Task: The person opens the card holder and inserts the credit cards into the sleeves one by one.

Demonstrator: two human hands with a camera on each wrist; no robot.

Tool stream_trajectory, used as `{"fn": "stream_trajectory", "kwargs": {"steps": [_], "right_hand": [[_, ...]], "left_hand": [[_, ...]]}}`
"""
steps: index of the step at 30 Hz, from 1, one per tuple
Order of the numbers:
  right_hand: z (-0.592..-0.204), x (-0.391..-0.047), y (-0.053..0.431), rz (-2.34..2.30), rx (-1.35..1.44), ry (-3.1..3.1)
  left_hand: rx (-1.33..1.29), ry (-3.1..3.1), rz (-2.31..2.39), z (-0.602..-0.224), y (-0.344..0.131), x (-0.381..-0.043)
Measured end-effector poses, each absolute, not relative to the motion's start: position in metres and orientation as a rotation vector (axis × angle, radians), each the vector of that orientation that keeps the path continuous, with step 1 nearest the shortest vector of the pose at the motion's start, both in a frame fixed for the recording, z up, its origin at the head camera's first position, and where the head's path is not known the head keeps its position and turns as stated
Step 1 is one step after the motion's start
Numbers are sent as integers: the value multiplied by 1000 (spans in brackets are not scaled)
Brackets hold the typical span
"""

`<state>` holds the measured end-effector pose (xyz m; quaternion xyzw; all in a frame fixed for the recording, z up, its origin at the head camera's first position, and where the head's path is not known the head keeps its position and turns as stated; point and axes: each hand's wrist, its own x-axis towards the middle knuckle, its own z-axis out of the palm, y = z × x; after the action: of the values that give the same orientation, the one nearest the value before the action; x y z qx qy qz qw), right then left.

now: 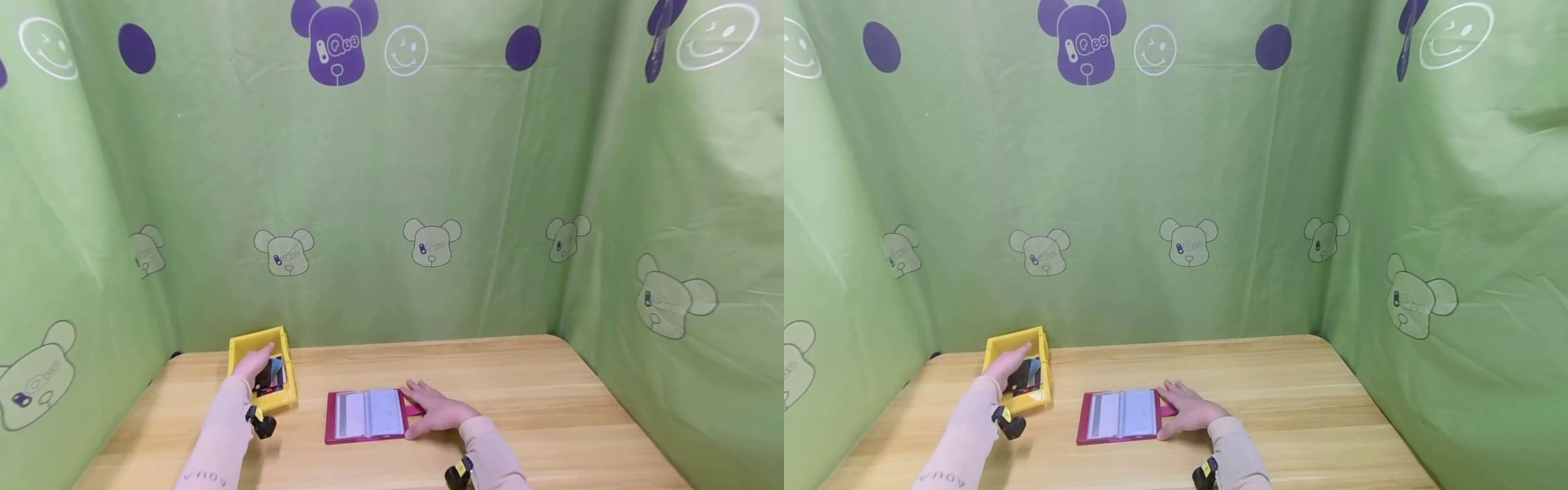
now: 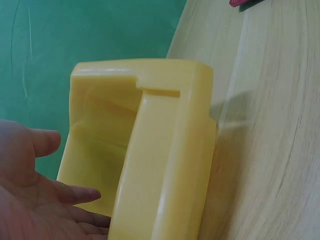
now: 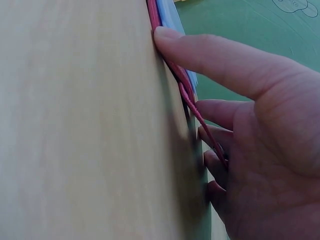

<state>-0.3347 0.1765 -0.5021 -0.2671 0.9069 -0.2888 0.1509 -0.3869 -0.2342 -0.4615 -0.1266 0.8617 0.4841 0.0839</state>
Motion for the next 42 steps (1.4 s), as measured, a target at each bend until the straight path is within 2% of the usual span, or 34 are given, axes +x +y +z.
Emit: {"fn": "stream_trajectory", "kwargs": {"steps": [24, 42], "right_hand": [[-504, -336, 176, -823, -768, 2609], [-503, -335, 177, -832, -747, 2602]], "left_hand": [[-346, 2574, 1663, -468, -220, -381], [-446, 2439, 1876, -468, -224, -377]]}}
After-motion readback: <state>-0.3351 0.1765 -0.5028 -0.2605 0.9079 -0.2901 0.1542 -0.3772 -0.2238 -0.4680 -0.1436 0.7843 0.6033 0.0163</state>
